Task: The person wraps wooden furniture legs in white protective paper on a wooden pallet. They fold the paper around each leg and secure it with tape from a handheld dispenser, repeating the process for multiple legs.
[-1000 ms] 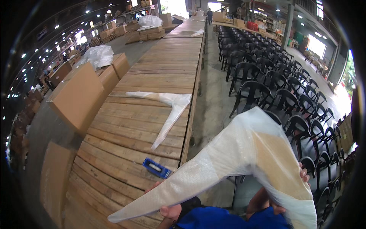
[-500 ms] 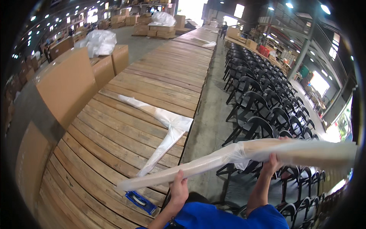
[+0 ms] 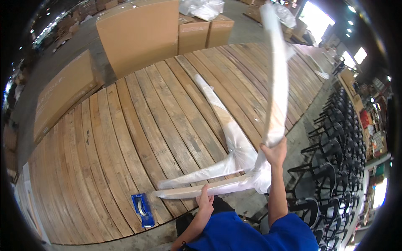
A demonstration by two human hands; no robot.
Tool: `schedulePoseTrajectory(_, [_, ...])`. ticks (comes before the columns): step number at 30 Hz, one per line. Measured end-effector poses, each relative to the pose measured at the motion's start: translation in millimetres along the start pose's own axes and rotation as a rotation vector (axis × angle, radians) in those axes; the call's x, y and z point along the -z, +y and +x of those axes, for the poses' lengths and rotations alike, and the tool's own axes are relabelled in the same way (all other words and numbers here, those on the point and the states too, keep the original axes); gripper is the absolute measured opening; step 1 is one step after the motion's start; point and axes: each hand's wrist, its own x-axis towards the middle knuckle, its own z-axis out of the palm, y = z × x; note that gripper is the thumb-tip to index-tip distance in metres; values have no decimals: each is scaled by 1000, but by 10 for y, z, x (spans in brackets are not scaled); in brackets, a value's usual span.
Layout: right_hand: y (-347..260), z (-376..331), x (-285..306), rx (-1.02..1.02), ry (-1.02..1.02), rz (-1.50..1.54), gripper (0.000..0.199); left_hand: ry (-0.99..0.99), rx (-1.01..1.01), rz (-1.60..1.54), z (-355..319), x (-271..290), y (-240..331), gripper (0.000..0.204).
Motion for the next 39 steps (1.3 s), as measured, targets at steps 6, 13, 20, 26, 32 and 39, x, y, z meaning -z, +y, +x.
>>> schedulePoseTrajectory(6, [171,635,-1533,28,-386,-151,88,50,72,-100,500,-165,-83,59])
schedulePoseTrajectory(13, [470,683,-2900,-11,-678,-448,100,6,26,524,1033,18,-186,47])
schedulePoseTrajectory(20, [444,406,-3083,174,-577,-685,113,-134,-159,542,847,797,-49,45])
schedulePoseTrajectory(26, [-414,-951,-2735,417,-728,-43,88,-75,-419,829,-68,2147,-84,42])
schedulePoseTrajectory(32, [-1576,-3764,-2191,131,-1328,207,86,96,-464,632,-650,3537,-93,46])
schedulePoseTrajectory(39, [-2288,-5327,-2269,237,-863,149,99,382,-647,613,-1384,5880,616,43])
